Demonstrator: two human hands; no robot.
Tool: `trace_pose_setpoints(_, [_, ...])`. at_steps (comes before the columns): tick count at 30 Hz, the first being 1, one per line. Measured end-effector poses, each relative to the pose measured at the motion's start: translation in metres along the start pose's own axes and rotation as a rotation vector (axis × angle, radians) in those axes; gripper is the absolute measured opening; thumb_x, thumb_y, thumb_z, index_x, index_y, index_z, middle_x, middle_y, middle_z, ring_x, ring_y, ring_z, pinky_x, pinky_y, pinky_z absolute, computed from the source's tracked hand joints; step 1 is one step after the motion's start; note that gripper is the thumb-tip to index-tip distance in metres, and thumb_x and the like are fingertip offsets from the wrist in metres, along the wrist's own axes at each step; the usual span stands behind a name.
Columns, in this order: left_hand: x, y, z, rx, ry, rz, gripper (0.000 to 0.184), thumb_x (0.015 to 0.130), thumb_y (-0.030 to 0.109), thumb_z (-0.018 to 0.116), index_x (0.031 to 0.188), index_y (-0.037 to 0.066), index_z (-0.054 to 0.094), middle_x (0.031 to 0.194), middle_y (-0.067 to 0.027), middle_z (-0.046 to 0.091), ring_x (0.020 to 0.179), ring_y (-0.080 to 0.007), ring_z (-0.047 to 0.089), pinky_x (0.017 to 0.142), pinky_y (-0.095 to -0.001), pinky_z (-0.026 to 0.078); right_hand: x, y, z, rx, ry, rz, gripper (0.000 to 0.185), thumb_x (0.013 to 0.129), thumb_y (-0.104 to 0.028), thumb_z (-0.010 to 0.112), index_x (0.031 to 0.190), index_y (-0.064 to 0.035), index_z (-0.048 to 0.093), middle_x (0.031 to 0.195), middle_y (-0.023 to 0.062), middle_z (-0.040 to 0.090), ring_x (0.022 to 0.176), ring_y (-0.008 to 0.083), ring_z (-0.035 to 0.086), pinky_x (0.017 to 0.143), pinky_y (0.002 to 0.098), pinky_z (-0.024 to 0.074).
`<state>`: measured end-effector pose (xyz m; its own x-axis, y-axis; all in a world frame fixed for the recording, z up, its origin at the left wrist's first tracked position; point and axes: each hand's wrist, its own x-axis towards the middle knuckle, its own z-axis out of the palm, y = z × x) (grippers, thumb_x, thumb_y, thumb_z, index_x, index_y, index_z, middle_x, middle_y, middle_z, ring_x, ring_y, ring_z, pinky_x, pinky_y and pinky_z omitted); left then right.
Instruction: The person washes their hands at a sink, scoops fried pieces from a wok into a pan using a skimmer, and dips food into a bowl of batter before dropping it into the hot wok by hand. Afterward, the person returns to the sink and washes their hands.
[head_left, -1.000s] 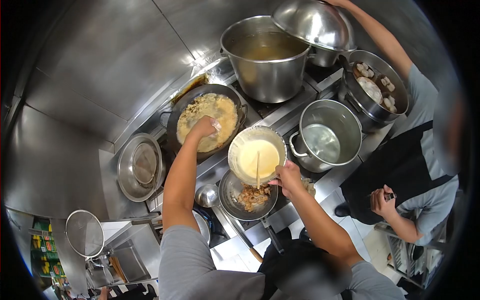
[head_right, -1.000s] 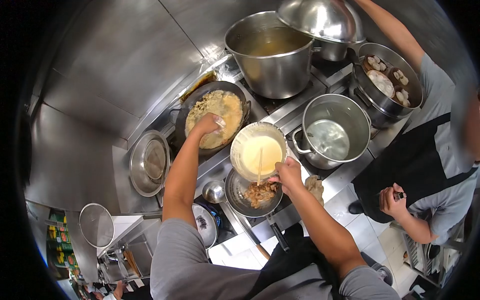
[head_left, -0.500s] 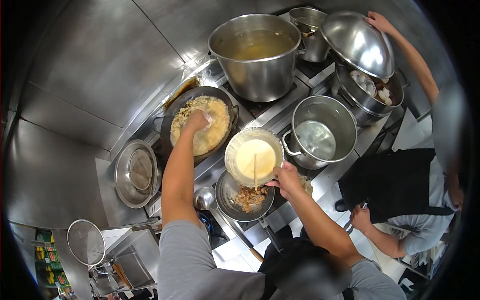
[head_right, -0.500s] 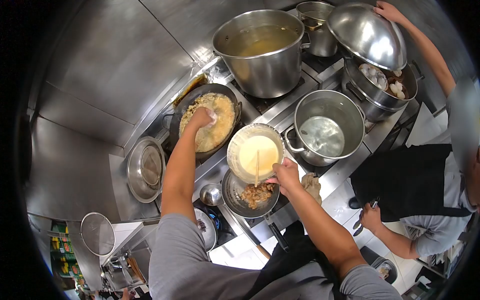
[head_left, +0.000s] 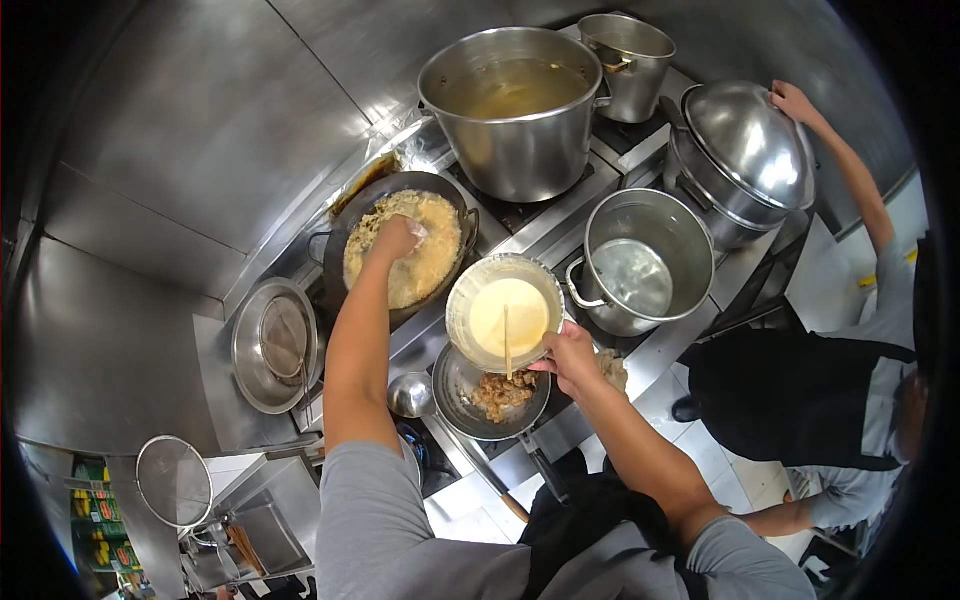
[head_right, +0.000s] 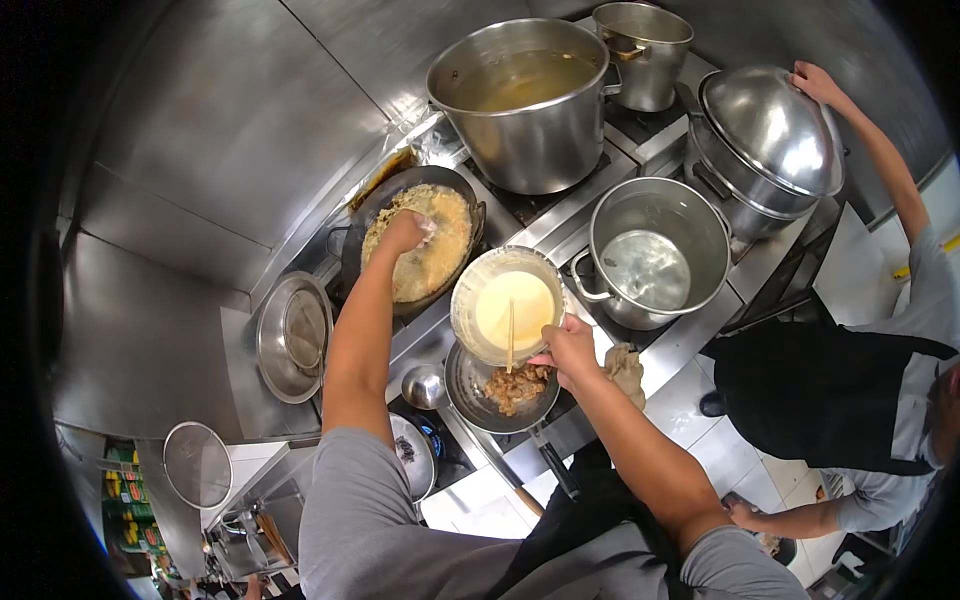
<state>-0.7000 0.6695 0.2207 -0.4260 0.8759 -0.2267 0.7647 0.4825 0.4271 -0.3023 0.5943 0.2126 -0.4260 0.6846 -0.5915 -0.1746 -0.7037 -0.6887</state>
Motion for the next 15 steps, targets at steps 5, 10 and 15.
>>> trace_pose_setpoints(5, [0.005, -0.006, -0.001, 0.117, 0.104, 0.126, 0.023, 0.076, 0.012, 0.068, 0.097, 0.004, 0.073, 0.090, -0.0156, 0.071, 0.082, -0.0291, 0.070, 0.077, -0.0382, 0.054, -0.002, 0.004, -0.002, 0.004, -0.006, 0.001, 0.027, 0.081, 0.000, 0.052, 0.107, 0.0023, 0.058, 0.090, 0.0107, 0.067, 0.069, 0.0169, 0.068, 0.054, 0.0266, 0.0604])
trace_pose_setpoints(10, [-0.018, -0.002, -0.013, 0.274, -0.260, -0.013, 0.021, 0.073, 0.013, 0.069, 0.090, 0.000, 0.071, 0.086, -0.0223, 0.069, 0.080, -0.0340, 0.068, 0.072, -0.0400, 0.054, -0.010, 0.005, -0.006, 0.029, -0.002, -0.015, 0.026, 0.081, -0.001, 0.053, 0.105, 0.0022, 0.059, 0.088, 0.0090, 0.066, 0.070, 0.0168, 0.067, 0.053, 0.0273, 0.0603])
trace_pose_setpoints(15, [-0.012, -0.012, -0.001, 0.090, -0.071, 0.025, 0.020, 0.074, 0.015, 0.069, 0.090, 0.002, 0.072, 0.083, -0.0222, 0.069, 0.081, -0.0353, 0.067, 0.075, -0.0400, 0.053, -0.015, 0.009, -0.007, 0.049, 0.008, -0.017, 0.027, 0.080, -0.001, 0.053, 0.106, 0.0026, 0.058, 0.089, 0.0085, 0.065, 0.071, 0.0171, 0.067, 0.052, 0.0274, 0.0603])
